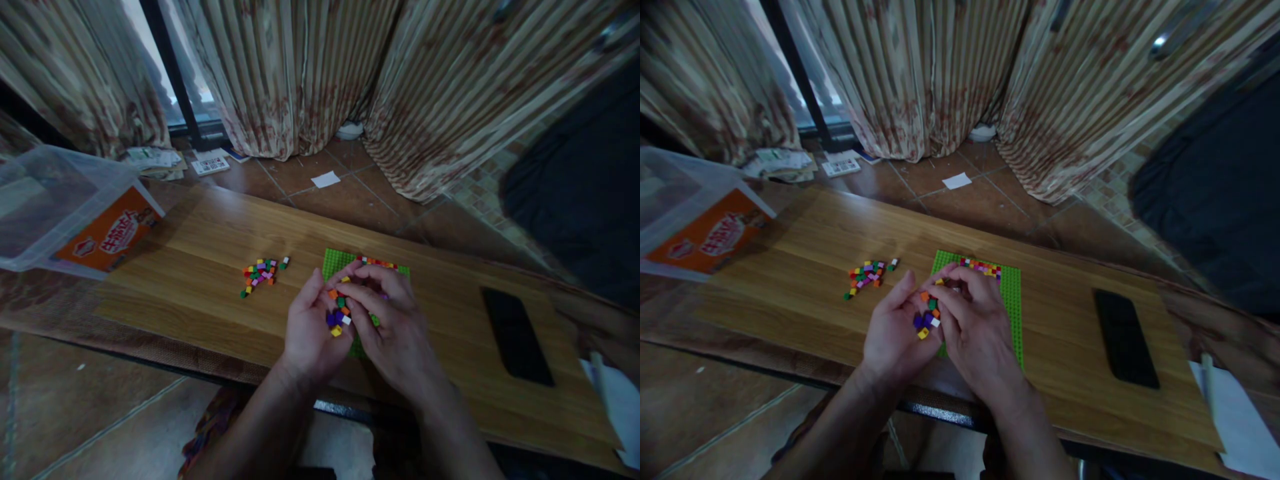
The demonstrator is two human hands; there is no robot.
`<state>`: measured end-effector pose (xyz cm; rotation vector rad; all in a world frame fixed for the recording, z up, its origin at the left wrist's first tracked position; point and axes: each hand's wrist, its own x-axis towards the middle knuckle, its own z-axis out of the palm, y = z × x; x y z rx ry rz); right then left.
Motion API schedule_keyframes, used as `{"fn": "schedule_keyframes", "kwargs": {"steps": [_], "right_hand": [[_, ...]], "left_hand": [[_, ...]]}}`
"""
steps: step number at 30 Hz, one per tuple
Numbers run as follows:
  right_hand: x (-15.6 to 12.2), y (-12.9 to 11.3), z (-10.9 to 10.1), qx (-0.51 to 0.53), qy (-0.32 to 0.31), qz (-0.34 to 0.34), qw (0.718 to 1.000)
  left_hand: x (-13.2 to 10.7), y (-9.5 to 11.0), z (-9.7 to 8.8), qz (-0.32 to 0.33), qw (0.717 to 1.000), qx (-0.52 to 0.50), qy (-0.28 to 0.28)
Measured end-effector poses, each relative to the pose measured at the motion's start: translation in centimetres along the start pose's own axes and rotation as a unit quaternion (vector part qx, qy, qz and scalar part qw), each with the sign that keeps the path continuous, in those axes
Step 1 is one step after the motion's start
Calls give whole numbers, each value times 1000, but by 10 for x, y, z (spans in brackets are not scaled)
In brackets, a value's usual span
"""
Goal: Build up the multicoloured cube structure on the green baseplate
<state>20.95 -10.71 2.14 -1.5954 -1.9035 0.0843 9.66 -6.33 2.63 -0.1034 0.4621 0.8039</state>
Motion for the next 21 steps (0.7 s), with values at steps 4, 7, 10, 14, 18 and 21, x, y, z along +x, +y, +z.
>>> {"fn": "schedule_keyframes", "kwargs": {"steps": [4,7,10,14,18,21], "right_hand": [[1,1,1,-6,-13,-4,1000],[2,1,2,-2,-9,0,1000],[4,0,2,8,1,1,1000],[5,-3,2,27,15,1,1000],[5,-3,2,28,20,-4,999],[5,-1,2,25,16,-8,1000]], "left_hand": [[1,0,1,2,1000,9,19],[3,0,0,-2,1000,22,11],[4,0,-1,-5,1000,31,0],[2,0,0,6,1000,21,15],[0,1,2,-4,999,26,23],[3,0,0,-3,999,35,18]]}}
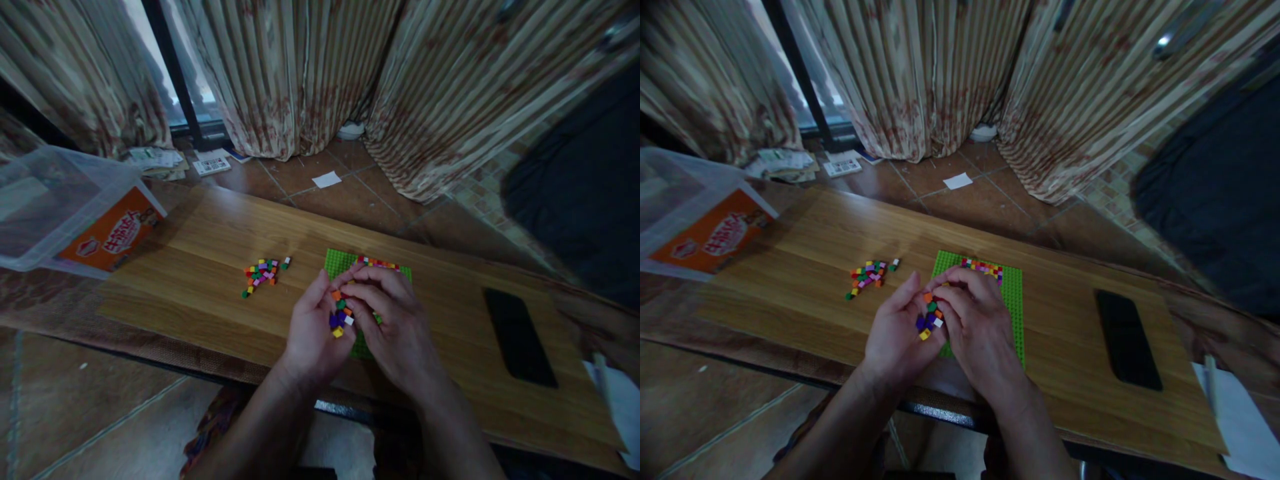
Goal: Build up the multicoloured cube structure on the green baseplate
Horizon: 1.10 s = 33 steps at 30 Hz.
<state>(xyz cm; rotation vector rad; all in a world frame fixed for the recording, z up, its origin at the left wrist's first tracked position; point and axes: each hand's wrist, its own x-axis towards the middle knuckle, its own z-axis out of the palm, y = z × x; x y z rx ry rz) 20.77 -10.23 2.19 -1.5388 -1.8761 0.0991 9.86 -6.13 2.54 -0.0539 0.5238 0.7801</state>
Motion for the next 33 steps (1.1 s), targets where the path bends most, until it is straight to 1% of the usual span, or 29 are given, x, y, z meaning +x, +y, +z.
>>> {"fn": "schedule_keyframes", "kwargs": {"steps": [2,7,11,14,17,19,21,23,26,29,33], "right_hand": [[0,1,0,-6,-2,-5,1000],[1,2,0,-15,0,-4,1000],[0,0,1,-10,29,10,999],[-2,-2,0,20,73,45,996],[-6,1,-2,70,151,111,980],[-7,6,-5,89,202,150,964],[-9,14,-9,91,229,180,952],[-10,24,-13,105,226,212,945],[-13,37,-15,165,194,262,931],[-17,44,-12,238,169,303,907],[-19,45,-6,346,146,320,870]], "left_hand": [[2,-1,-1,1,1000,1,-1],[1,1,1,-14,1000,-7,20],[-2,1,4,-13,999,-24,19],[-3,0,2,-9,1000,-25,15],[-1,0,-2,-4,1000,-11,23],[1,3,-4,11,999,-11,45],[3,7,-6,43,995,-20,85],[5,11,-8,77,989,-31,122],[6,15,-9,98,984,-40,142],[6,14,-9,93,985,-35,141],[6,11,-9,67,988,-11,139]]}}
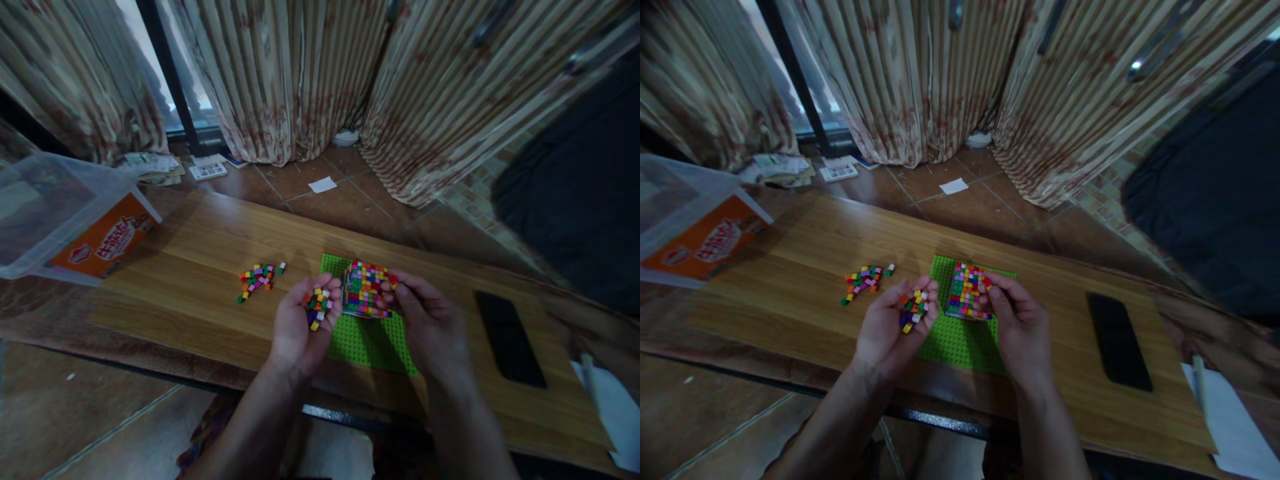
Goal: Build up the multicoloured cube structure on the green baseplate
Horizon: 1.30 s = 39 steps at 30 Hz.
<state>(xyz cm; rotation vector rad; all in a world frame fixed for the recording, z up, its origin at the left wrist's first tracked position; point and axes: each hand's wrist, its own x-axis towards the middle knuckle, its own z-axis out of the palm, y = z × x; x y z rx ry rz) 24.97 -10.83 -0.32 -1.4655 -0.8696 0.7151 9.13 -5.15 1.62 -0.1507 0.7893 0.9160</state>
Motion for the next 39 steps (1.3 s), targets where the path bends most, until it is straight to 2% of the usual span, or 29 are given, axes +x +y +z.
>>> {"fn": "schedule_keyframes", "kwargs": {"steps": [7,11,17,21,23,31,35,39], "right_hand": [[-8,-6,16,121,-62,51,989],[-14,-10,24,127,-96,50,986],[-23,-14,33,-39,-83,-78,993],[-27,-9,37,-158,-49,-192,967],[-27,-6,38,-178,-43,-220,958],[-24,-4,34,-180,-45,-223,957],[-22,-8,31,-143,-63,-186,970],[-21,-11,29,-77,-70,-150,983]], "left_hand": [[0,-2,-2,-40,997,55,-46],[-3,-5,-4,-46,989,117,-75],[-5,-10,-9,10,955,255,-152],[-5,-11,-12,16,935,307,-177],[-5,-12,-13,16,933,312,-182],[-3,-13,-12,46,941,281,-182],[-5,-14,-9,76,932,316,-160],[-7,-14,-8,96,917,350,-165]]}}
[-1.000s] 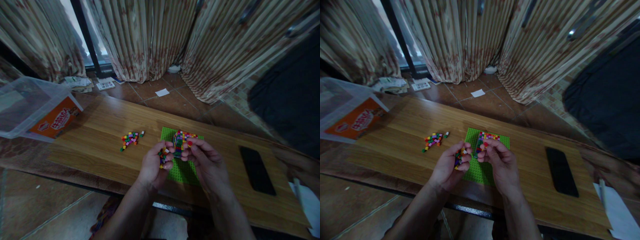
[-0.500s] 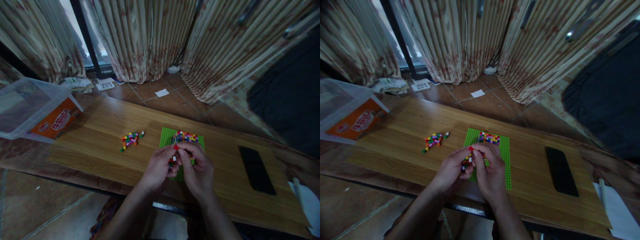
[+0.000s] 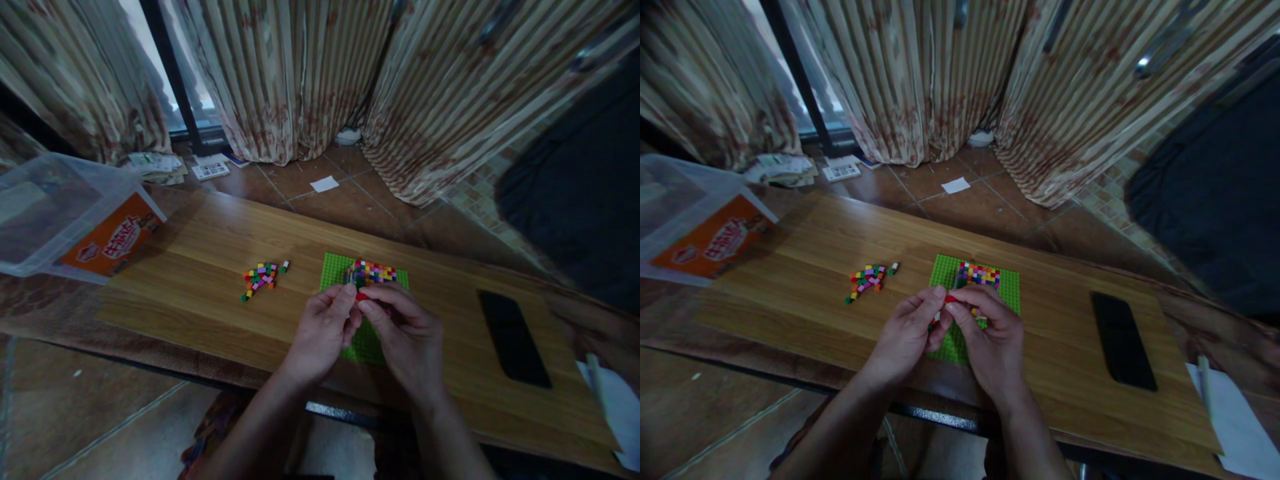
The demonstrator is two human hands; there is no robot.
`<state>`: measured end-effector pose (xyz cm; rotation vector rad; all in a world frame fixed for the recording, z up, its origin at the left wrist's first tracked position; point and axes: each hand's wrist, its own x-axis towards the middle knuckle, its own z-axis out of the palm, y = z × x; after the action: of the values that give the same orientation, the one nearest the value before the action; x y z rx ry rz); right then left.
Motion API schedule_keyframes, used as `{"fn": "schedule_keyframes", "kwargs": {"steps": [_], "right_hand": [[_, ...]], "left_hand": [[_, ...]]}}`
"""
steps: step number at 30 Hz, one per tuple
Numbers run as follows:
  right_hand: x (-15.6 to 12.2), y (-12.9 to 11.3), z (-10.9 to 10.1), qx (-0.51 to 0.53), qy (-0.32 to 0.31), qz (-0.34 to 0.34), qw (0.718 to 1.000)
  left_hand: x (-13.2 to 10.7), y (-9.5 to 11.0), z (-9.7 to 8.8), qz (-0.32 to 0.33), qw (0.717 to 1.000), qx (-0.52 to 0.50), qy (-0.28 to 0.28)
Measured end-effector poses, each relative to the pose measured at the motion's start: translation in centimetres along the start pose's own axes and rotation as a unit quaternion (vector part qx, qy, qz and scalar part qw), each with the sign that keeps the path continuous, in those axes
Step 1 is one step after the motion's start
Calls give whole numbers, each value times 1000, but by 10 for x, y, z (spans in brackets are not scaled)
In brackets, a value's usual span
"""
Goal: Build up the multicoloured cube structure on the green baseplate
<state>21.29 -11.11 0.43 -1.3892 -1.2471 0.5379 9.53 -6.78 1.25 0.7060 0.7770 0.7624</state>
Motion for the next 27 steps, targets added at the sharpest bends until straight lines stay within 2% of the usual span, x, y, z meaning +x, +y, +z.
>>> {"fn": "schedule_keyframes", "kwargs": {"steps": [7,10,13,15,18,21,27], "right_hand": [[0,3,-2,151,-15,94,984],[4,10,-13,177,47,116,976],[11,17,-29,71,127,101,984],[14,22,-37,-21,139,81,987],[14,28,-40,-99,97,43,989],[11,32,-37,-150,53,17,987],[11,33,-30,-180,54,33,982]], "left_hand": [[0,-2,-2,-32,998,-28,-42],[0,-1,-4,-36,998,-49,-33],[0,2,-5,-37,997,-69,-4],[1,3,-5,-33,996,-78,22],[1,3,-5,-28,995,-83,50],[2,2,-4,-29,995,-82,53],[2,3,-4,-29,994,-86,59]]}}
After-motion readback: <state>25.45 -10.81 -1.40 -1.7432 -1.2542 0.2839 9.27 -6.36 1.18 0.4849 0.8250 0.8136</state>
